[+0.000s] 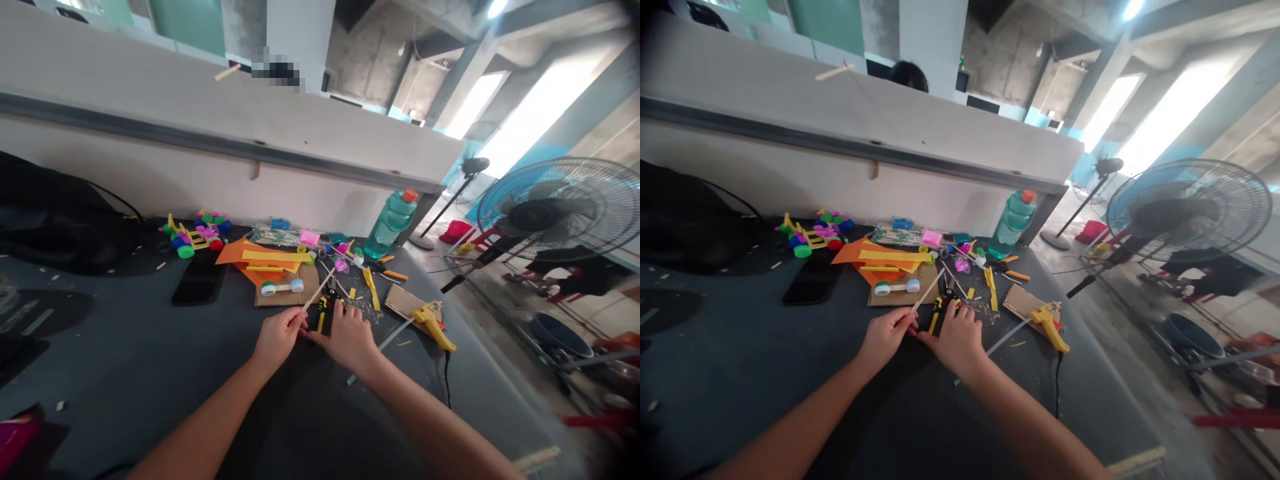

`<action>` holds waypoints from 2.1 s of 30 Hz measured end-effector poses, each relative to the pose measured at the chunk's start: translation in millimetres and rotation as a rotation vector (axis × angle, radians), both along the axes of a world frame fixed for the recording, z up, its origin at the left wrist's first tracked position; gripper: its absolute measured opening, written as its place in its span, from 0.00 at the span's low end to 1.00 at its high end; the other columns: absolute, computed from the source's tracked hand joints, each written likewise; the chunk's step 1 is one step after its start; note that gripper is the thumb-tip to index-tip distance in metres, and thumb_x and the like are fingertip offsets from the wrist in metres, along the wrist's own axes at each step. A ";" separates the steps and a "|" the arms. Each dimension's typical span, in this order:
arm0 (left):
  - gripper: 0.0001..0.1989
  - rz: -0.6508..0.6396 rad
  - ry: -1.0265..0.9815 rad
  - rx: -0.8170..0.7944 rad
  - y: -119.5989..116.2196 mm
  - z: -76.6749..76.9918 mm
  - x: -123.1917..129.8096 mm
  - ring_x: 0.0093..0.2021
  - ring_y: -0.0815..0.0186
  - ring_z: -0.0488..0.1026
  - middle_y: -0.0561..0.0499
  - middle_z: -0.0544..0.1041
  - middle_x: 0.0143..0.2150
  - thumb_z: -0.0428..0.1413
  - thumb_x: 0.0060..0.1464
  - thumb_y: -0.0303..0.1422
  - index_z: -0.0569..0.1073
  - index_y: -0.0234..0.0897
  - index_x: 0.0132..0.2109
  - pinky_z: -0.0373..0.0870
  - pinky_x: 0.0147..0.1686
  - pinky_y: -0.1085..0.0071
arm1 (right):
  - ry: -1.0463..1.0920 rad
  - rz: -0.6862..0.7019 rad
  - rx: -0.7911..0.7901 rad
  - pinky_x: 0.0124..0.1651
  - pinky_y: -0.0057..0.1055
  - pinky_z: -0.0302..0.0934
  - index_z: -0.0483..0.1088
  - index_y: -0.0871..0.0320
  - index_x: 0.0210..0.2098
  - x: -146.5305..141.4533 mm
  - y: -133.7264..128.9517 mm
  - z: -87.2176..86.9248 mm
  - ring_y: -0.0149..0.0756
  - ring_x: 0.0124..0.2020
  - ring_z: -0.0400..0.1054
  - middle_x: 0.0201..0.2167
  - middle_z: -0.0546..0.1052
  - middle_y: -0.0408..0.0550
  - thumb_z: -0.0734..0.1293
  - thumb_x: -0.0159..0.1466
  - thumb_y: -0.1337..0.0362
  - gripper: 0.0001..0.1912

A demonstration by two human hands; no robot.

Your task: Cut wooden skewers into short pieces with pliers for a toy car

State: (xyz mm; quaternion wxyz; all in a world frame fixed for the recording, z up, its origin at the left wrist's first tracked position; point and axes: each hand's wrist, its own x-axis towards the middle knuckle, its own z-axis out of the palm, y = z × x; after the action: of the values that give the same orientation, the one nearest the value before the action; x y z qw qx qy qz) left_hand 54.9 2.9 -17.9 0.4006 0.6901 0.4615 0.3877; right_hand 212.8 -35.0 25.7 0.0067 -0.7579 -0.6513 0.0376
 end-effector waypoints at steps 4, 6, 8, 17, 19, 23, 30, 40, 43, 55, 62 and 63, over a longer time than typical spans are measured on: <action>0.13 0.019 0.063 0.087 -1.7 -0.6 -2.5 0.27 0.70 0.75 0.55 0.76 0.27 0.47 0.60 0.37 0.71 0.38 0.32 0.65 0.28 0.78 | 0.016 -0.096 0.001 0.46 0.54 0.55 0.50 0.73 0.62 -15.2 5.2 -9.0 0.62 0.52 0.58 0.51 0.64 0.73 0.66 0.51 0.45 0.50; 0.13 0.003 0.080 0.104 -1.8 -1.3 -3.0 0.26 0.70 0.75 0.55 0.76 0.27 0.46 0.61 0.36 0.71 0.38 0.32 0.65 0.28 0.78 | 0.073 -0.139 -0.020 0.46 0.54 0.55 0.51 0.73 0.61 -11.7 9.4 -10.3 0.62 0.52 0.56 0.51 0.64 0.72 0.68 0.48 0.50 0.49; 0.13 -0.015 0.087 0.102 -1.9 -2.3 -2.7 0.26 0.70 0.75 0.55 0.76 0.27 0.46 0.61 0.36 0.71 0.38 0.33 0.65 0.28 0.78 | 0.127 -0.176 -0.051 0.46 0.53 0.56 0.52 0.72 0.59 -4.9 13.5 -10.1 0.62 0.53 0.56 0.50 0.64 0.70 0.69 0.45 0.54 0.48; 0.14 0.016 0.049 0.052 -2.3 -1.4 -2.6 0.24 0.70 0.75 0.54 0.75 0.26 0.45 0.61 0.37 0.71 0.37 0.33 0.66 0.26 0.78 | 0.259 -0.210 -0.072 0.50 0.42 0.56 0.57 0.72 0.54 22.4 18.8 -8.3 0.58 0.51 0.61 0.49 0.65 0.70 0.67 0.46 0.63 0.37; 0.14 0.020 0.053 0.047 -2.2 -0.7 -3.4 0.24 0.70 0.75 0.54 0.75 0.26 0.45 0.61 0.38 0.71 0.37 0.32 0.66 0.26 0.78 | 0.306 -0.223 -0.080 0.48 0.42 0.57 0.55 0.71 0.56 31.6 15.3 -3.5 0.57 0.50 0.63 0.50 0.64 0.69 0.65 0.48 0.61 0.38; 0.14 0.024 0.070 0.011 -1.5 -0.5 -4.6 0.25 0.70 0.75 0.54 0.76 0.27 0.46 0.61 0.38 0.71 0.38 0.32 0.66 0.27 0.77 | 0.438 -0.212 -0.109 0.44 0.37 0.58 0.55 0.68 0.56 55.1 -8.3 15.5 0.50 0.47 0.64 0.48 0.68 0.62 0.62 0.51 0.59 0.36; 0.15 0.012 0.176 0.047 -2.2 2.1 -3.7 0.27 0.69 0.73 0.55 0.75 0.27 0.45 0.62 0.38 0.70 0.38 0.31 0.64 0.31 0.75 | 1.104 -0.040 -0.319 0.35 0.29 0.55 0.65 0.59 0.41 56.1 -72.6 29.4 0.36 0.34 0.62 0.32 0.70 0.43 0.63 0.47 0.64 0.20; 0.15 -0.066 0.246 0.031 -4.6 11.5 -4.0 0.28 0.69 0.72 0.55 0.73 0.26 0.43 0.62 0.37 0.69 0.39 0.31 0.63 0.31 0.75 | 1.127 -0.021 -0.345 0.30 0.25 0.50 0.64 0.58 0.40 40.4 -69.3 16.4 0.31 0.30 0.57 0.28 0.64 0.39 0.61 0.48 0.70 0.19; 0.15 -0.067 0.251 0.023 -3.8 11.2 -4.4 0.27 0.69 0.72 0.55 0.73 0.26 0.43 0.62 0.36 0.69 0.39 0.31 0.63 0.31 0.75 | 1.145 -0.020 -0.376 0.29 0.25 0.50 0.63 0.58 0.42 39.3 -69.1 19.2 0.31 0.29 0.57 0.28 0.64 0.39 0.61 0.48 0.70 0.20; 0.15 -0.120 0.351 0.091 -3.2 14.0 -6.9 0.30 0.67 0.71 0.54 0.73 0.26 0.42 0.63 0.34 0.67 0.39 0.29 0.61 0.31 0.74 | 1.241 -0.024 -0.440 0.31 0.26 0.50 0.64 0.58 0.39 41.5 -68.2 18.0 0.31 0.30 0.56 0.29 0.63 0.39 0.61 0.48 0.69 0.18; 0.13 -0.144 0.371 0.113 -2.1 13.6 -7.8 0.29 0.67 0.71 0.54 0.73 0.27 0.43 0.61 0.31 0.67 0.39 0.30 0.60 0.30 0.74 | 1.376 -0.108 -0.480 0.28 0.25 0.49 0.62 0.57 0.43 44.1 -71.5 10.0 0.29 0.26 0.56 0.28 0.63 0.39 0.61 0.47 0.68 0.21; 0.12 -0.148 0.375 0.116 -2.0 13.3 -8.0 0.29 0.67 0.71 0.54 0.73 0.27 0.44 0.61 0.30 0.67 0.39 0.30 0.59 0.30 0.74 | 1.372 -0.106 -0.477 0.28 0.25 0.49 0.63 0.57 0.42 44.0 -71.6 10.1 0.28 0.26 0.55 0.28 0.63 0.39 0.61 0.47 0.68 0.21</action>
State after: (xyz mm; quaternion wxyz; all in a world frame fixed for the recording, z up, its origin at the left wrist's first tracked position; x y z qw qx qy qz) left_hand 47.0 0.9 -4.6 0.2945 0.8042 0.4529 0.2479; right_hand 256.8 -106.6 35.8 0.2500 -0.5749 -0.4371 0.6450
